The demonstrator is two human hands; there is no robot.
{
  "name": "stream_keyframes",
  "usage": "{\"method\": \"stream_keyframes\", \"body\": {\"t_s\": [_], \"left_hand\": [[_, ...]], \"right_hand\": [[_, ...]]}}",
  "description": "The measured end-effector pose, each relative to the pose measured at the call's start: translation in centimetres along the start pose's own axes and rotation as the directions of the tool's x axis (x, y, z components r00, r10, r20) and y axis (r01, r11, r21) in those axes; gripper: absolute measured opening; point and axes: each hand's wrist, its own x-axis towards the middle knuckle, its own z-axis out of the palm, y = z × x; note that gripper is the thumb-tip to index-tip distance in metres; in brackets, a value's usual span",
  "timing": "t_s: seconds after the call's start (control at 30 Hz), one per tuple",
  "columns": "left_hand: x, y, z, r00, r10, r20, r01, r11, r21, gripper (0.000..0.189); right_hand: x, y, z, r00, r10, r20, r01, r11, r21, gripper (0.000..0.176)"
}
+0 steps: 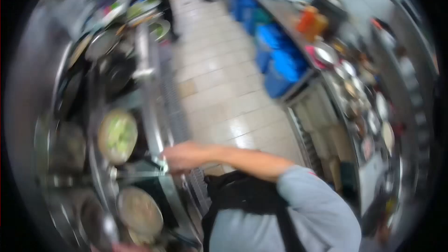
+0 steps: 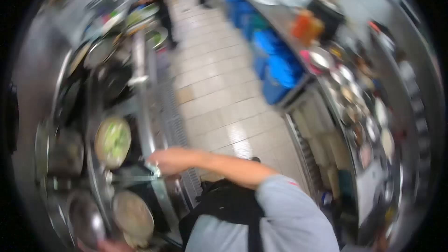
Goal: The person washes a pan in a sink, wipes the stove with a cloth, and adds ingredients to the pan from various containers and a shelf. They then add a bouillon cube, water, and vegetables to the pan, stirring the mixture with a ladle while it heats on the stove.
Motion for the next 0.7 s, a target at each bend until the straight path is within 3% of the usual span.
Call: {"method": "stream_keyframes", "body": {"t_s": [0.03, 0.07, 0.1, 0.13, 0.17, 0.2, 0.23, 0.3, 0.33, 0.4, 0.57, 0.63, 0.67, 0.7], "left_hand": [[-1.6, 2.2, 2.3, 0.987, -0.067, 0.148, 0.08, 0.993, -0.083, 0.054], [-3.8, 4.8, 4.3, 0.955, -0.118, 0.272, 0.162, 0.976, -0.147, 0.053], [-6.2, 7.1, 6.0, 0.909, -0.135, 0.395, 0.215, 0.962, -0.166, 0.053], [-8.6, 8.8, 7.2, 0.794, -0.181, 0.58, 0.367, 0.904, -0.22, 0.052], [-11.1, 10.8, 8.7, 0.641, -0.181, 0.746, 0.531, 0.807, -0.26, 0.053], [-13.1, 12.8, 9.9, 0.527, -0.251, 0.812, 0.631, 0.755, -0.176, 0.05], [-15.4, 13.5, 10.9, 0.332, -0.312, 0.89, 0.768, 0.638, -0.062, 0.049], [-19.2, 13.2, 12.6, 0.422, -0.244, 0.873, 0.729, 0.664, -0.167, 0.051], [-20.4, 13.8, 13.3, 0.418, -0.245, 0.875, 0.728, 0.666, -0.162, 0.051], [-22.1, 15.2, 15.4, 0.343, -0.192, 0.92, 0.695, 0.71, -0.111, 0.049], [-25.4, 17.8, 20.2, 0.297, 0.023, 0.955, 0.668, 0.71, -0.225, 0.047], [-25.6, 19.4, 22.0, 0.267, 0.147, 0.952, 0.641, 0.71, -0.289, 0.048], [-24.8, 20.2, 22.4, 0.033, 0.133, 0.991, 0.723, 0.682, -0.116, 0.049], [-25.5, 19.8, 22.9, 0.03, 0.139, 0.99, 0.689, 0.714, -0.121, 0.051]], "right_hand": [[-2.7, 4.6, -0.3, 0.944, -0.237, -0.23, 0.239, 0.971, -0.02, 0.04], [-6.2, 6.9, -0.7, 0.895, -0.225, -0.386, 0.21, 0.974, -0.08, 0.041], [-10.6, 6.0, -3.0, 0.949, 0.018, -0.316, 0.079, 0.953, 0.292, 0.044], [-14.8, 9.1, -2.3, 0.906, 0.192, -0.378, 0.02, 0.871, 0.491, 0.042], [-17.8, 11.3, -2.5, 0.871, 0.195, -0.452, 0.041, 0.886, 0.461, 0.04], [-21.0, 12.8, -2.5, 0.819, 0.314, -0.48, -0.018, 0.851, 0.525, 0.042], [-24.4, 14.8, -2.5, 0.823, 0.29, -0.487, -0.024, 0.876, 0.481, 0.043], [-28.8, 16.2, -0.5, 0.813, 0.359, -0.458, -0.034, 0.814, 0.579, 0.045], [-30.7, 16.2, -0.1, 0.812, 0.363, -0.457, -0.033, 0.811, 0.584, 0.045], [-33.1, 16.0, -0.1, 0.793, 0.5, -0.348, -0.047, 0.62, 0.783, 0.047], [-36.2, 16.0, -1.4, 0.747, 0.52, -0.414, 0.0, 0.623, 0.783, 0.051], [-37.7, 16.8, -1.5, 0.73, 0.503, -0.463, -0.008, 0.683, 0.73, 0.05], [-38.2, 16.6, -2.0, 0.708, 0.531, -0.466, -0.049, 0.695, 0.718, 0.042], [-38.5, 16.3, -1.7, 0.656, 0.567, -0.499, -0.069, 0.702, 0.709, 0.038]]}}
